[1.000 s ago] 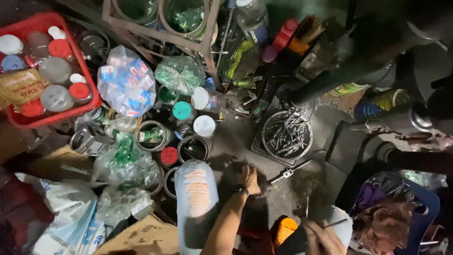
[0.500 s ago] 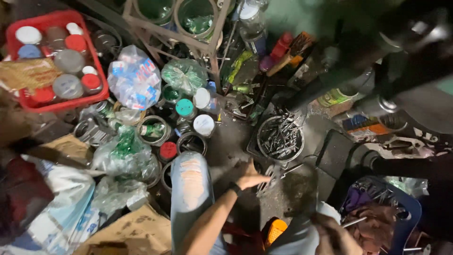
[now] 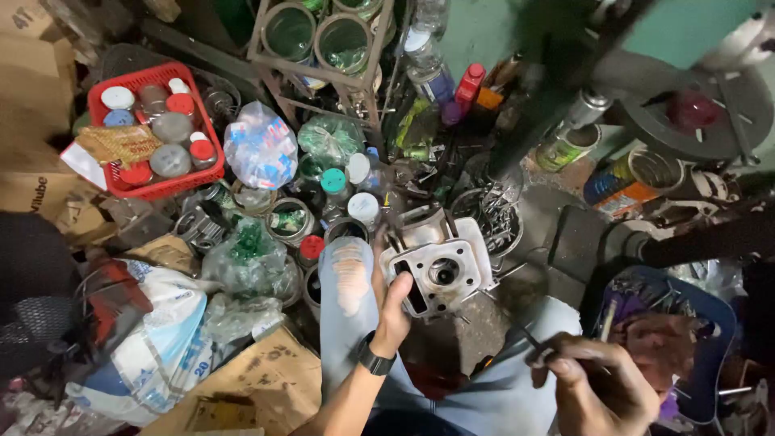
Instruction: The person sits on the floor in a cluttered workshop and uses a drill press to work on a metal engine part. They position the part under the drill, operate the machine's lever, and use a wrench to tighten or adjust the component.
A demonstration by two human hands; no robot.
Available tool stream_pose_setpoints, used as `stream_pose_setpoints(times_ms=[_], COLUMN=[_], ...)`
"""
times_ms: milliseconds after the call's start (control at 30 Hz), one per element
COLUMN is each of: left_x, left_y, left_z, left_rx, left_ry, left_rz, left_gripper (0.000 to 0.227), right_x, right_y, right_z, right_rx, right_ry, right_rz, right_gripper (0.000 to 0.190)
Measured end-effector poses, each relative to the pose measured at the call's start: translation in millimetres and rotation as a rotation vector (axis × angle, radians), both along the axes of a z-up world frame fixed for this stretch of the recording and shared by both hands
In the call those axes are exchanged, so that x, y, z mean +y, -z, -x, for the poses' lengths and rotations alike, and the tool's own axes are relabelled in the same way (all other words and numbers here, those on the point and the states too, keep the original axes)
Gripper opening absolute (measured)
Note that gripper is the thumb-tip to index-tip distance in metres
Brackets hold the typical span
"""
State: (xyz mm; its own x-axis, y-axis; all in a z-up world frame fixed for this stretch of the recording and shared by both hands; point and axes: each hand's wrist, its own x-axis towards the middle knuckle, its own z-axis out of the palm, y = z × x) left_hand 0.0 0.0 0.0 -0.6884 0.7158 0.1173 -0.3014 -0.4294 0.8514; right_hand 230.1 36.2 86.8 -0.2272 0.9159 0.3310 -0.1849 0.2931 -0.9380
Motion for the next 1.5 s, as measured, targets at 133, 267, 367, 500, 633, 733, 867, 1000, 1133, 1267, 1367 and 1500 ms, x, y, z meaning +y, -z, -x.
stream_pose_setpoints(times_ms=[133,267,367,500,633,733,867,1000,1133,1267,1367,1500], left_x=[-15,-27,-30,-32,-32,-33,-32,-33,-33,-36,-36,-35], left_y=[-24,-36,-40,-44,-43,-41,-42,-37,-30,-26,-20,-10], left_z=[0,-3,-6,-9,-10,-10,-8,-7,-6,-4,-3,-2], left_rx=[0.165,0.236,0.264,0.269,0.221,0.188,0.188,0.248,0.309,0.349,0.378,0.359], left_ry=[-0.097,-0.085,-0.077,-0.067,-0.029,-0.014,-0.026,-0.066,-0.090,-0.109,-0.136,-0.149], left_rz=[0.037,0.046,0.046,0.036,0.045,0.073,0.085,0.117,0.161,0.203,0.243,0.285], left_gripper=[0.100,0.107,0.113,0.115,0.116,0.118,0.118,0.118,0.119,0.117,0.115,0.112], right_x=[-7,-13,-15,-15,-12,-10,-8,-7,-9,-3,-2,1], right_y=[4,9,6,12,10,14,19,13,-2,-13,-20,-20], right_z=[9,16,23,28,33,34,33,43,58,65,70,72], right_rx=[-0.052,-0.088,-0.099,-0.175,-0.217,-0.222,-0.294,-0.351,-0.447,-0.523,-0.610,-0.612], right_ry=[-0.019,-0.066,-0.113,-0.103,-0.103,-0.112,-0.098,-0.081,-0.054,-0.081,-0.097,-0.014], right_rz=[0.077,0.107,0.119,0.098,0.113,0.149,0.117,0.038,-0.118,-0.085,-0.071,-0.523], right_gripper=[0.011,0.012,0.009,0.008,0.011,0.012,0.012,0.012,0.014,0.015,0.016,0.020])
